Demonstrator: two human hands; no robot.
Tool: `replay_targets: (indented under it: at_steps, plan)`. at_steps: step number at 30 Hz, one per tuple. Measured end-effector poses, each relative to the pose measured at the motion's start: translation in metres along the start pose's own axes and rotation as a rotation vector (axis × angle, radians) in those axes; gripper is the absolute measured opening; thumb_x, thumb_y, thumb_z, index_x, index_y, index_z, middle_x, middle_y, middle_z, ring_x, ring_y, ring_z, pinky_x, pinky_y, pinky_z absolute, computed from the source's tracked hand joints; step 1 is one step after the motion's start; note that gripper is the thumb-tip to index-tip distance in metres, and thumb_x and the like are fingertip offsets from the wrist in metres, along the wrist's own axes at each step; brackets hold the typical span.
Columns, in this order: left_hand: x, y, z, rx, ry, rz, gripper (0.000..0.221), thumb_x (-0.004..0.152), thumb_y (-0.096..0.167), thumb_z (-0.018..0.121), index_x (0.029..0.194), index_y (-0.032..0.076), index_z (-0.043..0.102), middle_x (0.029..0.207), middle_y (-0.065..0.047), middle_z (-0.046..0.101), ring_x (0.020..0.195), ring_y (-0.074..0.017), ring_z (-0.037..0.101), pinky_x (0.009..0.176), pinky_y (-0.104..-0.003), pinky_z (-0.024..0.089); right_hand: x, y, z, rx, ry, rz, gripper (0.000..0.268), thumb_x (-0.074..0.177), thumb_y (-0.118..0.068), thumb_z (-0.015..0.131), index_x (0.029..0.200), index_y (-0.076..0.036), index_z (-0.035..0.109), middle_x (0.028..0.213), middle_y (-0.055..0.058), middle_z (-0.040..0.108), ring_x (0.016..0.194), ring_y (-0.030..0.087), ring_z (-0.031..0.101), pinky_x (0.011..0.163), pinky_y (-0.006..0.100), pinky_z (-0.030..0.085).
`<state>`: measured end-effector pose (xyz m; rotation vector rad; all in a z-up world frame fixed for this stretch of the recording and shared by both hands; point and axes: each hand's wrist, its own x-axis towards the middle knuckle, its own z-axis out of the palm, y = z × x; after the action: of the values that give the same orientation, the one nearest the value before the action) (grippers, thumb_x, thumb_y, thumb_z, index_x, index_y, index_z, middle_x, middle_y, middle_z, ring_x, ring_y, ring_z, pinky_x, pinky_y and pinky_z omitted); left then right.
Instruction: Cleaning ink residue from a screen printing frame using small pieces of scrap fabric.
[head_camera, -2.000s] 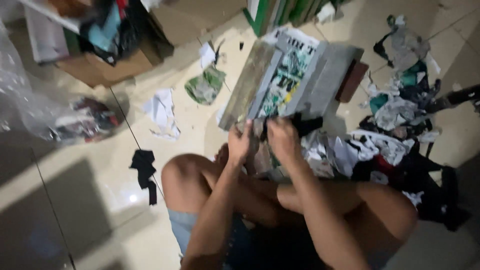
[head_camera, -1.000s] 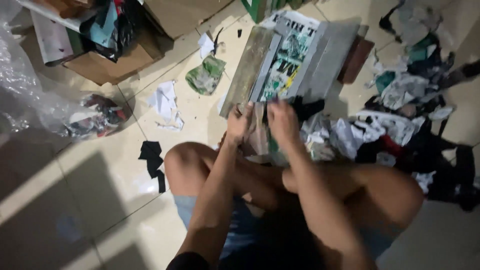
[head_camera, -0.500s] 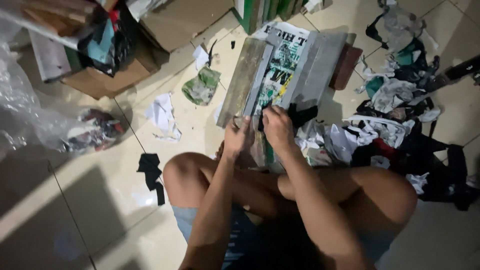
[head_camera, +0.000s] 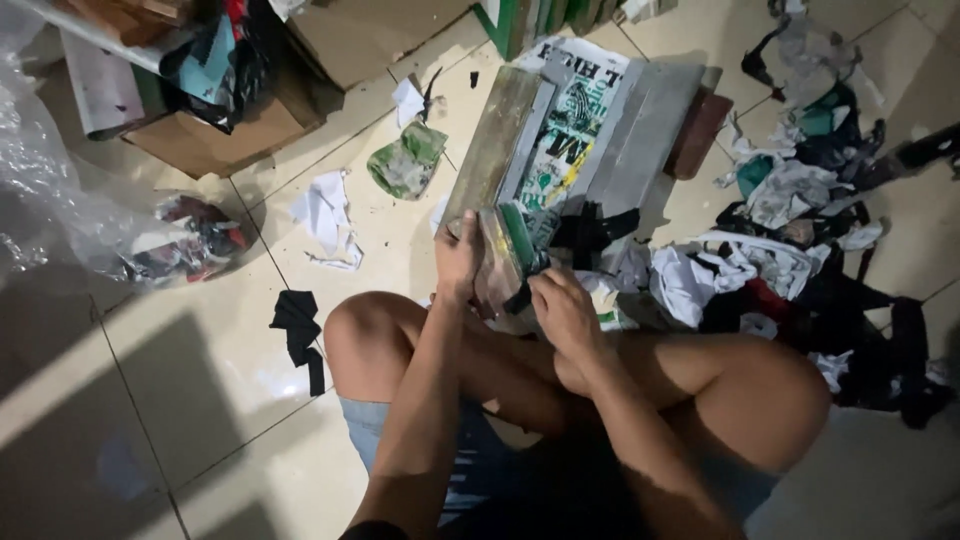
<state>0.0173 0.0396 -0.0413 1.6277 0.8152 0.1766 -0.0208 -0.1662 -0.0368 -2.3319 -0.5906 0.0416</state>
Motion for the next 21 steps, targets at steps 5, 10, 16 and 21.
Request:
replay_targets:
  at_steps: [5,10,16,21]
  plan:
    - [-0.028,0.013,0.014,-0.014,-0.147,-0.034,0.059,0.096,0.054,0.067,0.113,-0.003,0.066,0.103,-0.029,0.071,0.101,-0.0343,0.07,0.09,-0.053,0.054,0.043,0.017,0.022,-0.105,0.221,-0.02,0.014,0.103,-0.01,0.061,0.105,-0.006,0.074,0.1,0.015,0.07,0.099,0.036,0.07,0.077,0.042,0.059]
    - [-0.006,0.003,-0.006,0.031,-0.06,0.001,0.06,0.096,0.056,0.066,0.108,-0.003,0.067,0.096,-0.026,0.07,0.094,-0.0315,0.066,0.085,-0.052,0.051,0.061,0.007,0.031,-0.149,0.224,-0.174,0.01,0.099,-0.011,0.065,0.104,-0.008,0.073,0.097,0.015,0.068,0.095,0.036,0.068,0.076,0.043,0.059]
    - [-0.004,-0.019,-0.001,0.021,-0.003,-0.087,0.061,0.094,0.06,0.066,0.108,0.001,0.069,0.093,-0.023,0.071,0.092,-0.0297,0.069,0.085,-0.049,0.053,-0.003,0.01,0.011,-0.056,0.052,-0.128,0.015,0.104,-0.012,0.059,0.104,-0.005,0.072,0.097,0.019,0.066,0.089,0.04,0.064,0.074,0.045,0.057]
    - [-0.001,0.0,0.008,0.001,0.017,-0.053,0.06,0.096,0.06,0.063,0.103,0.0,0.071,0.092,-0.025,0.073,0.091,-0.0304,0.071,0.082,-0.049,0.053,-0.016,0.04,0.004,-0.023,0.054,-0.181,0.013,0.102,-0.012,0.059,0.101,-0.006,0.07,0.096,0.018,0.065,0.09,0.042,0.061,0.071,0.044,0.058]
